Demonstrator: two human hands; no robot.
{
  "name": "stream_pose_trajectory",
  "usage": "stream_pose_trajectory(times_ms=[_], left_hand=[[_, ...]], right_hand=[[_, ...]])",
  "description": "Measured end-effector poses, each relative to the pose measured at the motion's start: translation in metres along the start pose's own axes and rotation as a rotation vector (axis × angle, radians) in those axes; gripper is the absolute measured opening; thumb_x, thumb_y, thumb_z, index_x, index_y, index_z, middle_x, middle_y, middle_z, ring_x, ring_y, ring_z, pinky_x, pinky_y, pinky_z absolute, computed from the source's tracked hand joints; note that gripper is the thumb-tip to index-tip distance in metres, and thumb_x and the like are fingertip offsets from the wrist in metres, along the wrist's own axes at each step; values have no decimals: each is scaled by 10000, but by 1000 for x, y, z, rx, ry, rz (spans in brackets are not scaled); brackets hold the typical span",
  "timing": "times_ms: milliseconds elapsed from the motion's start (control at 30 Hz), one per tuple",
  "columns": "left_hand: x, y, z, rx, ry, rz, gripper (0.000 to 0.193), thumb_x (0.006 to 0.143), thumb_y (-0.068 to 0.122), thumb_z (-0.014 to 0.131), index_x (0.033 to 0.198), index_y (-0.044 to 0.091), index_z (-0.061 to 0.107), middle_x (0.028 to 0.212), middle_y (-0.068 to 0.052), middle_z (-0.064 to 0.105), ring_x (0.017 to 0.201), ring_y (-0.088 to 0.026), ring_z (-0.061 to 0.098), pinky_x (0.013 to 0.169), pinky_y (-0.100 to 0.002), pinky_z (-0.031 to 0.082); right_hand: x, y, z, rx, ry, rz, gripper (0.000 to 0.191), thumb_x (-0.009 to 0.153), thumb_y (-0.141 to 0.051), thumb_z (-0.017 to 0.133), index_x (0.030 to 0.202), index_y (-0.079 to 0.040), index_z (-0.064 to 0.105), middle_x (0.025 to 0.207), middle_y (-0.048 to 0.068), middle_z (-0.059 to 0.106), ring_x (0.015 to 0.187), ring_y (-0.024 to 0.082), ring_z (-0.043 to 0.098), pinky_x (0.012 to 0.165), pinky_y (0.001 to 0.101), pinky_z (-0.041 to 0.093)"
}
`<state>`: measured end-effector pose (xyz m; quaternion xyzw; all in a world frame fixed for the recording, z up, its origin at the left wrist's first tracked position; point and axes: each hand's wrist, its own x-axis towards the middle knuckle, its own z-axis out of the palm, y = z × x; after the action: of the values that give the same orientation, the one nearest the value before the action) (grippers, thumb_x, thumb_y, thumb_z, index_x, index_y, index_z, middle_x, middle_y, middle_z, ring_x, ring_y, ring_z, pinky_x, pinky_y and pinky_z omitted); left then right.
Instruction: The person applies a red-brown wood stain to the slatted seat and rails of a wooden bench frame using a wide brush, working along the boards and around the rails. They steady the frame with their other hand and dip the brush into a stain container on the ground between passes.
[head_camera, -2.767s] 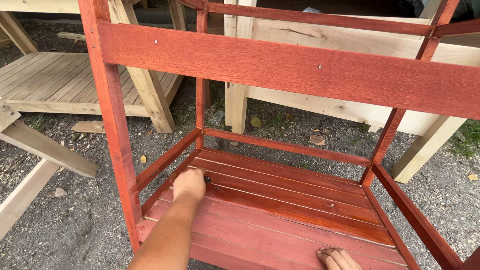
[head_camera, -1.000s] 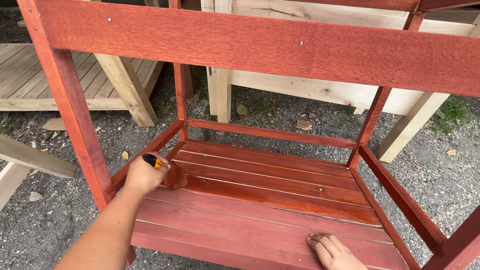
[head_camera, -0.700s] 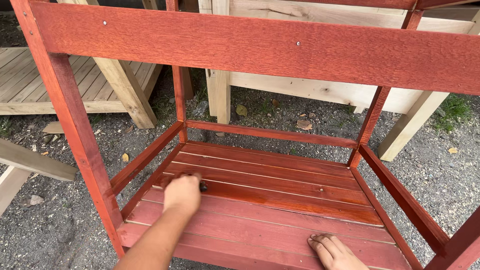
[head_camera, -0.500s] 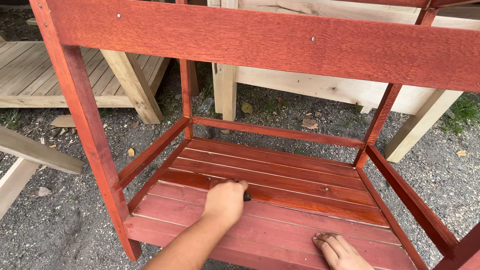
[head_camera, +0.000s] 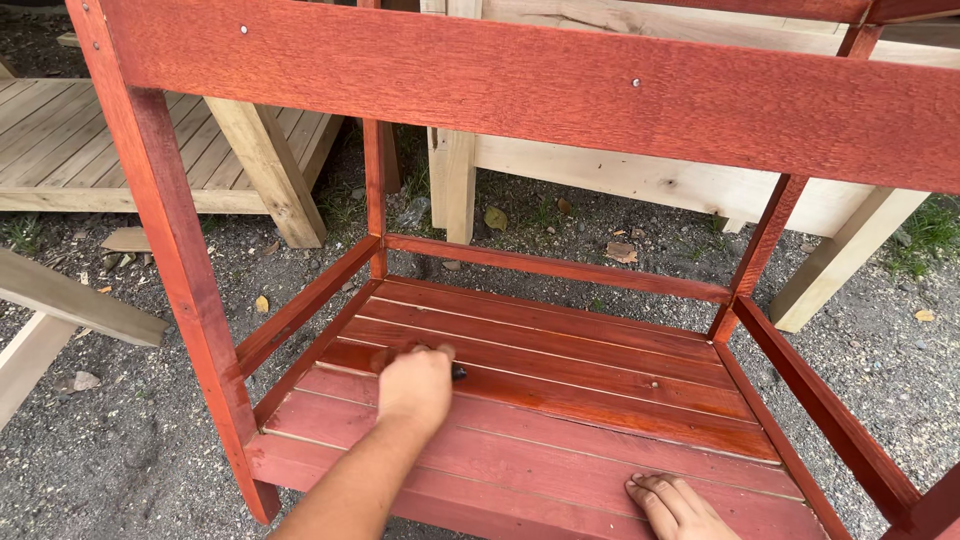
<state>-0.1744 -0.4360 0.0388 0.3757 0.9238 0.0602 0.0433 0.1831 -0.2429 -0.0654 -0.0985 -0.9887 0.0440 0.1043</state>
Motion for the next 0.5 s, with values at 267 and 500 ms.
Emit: stream_pose_trajectory(times_ms=[267, 500], left_hand=[[8, 5, 5, 31, 15, -89, 185, 952, 105, 560, 1058, 104, 711, 1048, -175, 721, 980, -342, 726, 819, -449, 620], [35, -53, 8, 12, 74, -98, 190, 938, 104, 560, 1052, 124, 711, 1042, -149, 721, 984, -338, 714, 795, -452, 618]], right_hand=[[4, -5, -1, -48, 138, 22, 403, 795, -281, 628, 1121, -81, 758, 1096, 88, 751, 1068, 244, 704, 913, 406, 571], [10, -11, 0, -35, 287, 62, 311, 768, -279, 648, 979, -100, 791, 945, 58, 778, 977, 206, 744, 893, 370, 601]])
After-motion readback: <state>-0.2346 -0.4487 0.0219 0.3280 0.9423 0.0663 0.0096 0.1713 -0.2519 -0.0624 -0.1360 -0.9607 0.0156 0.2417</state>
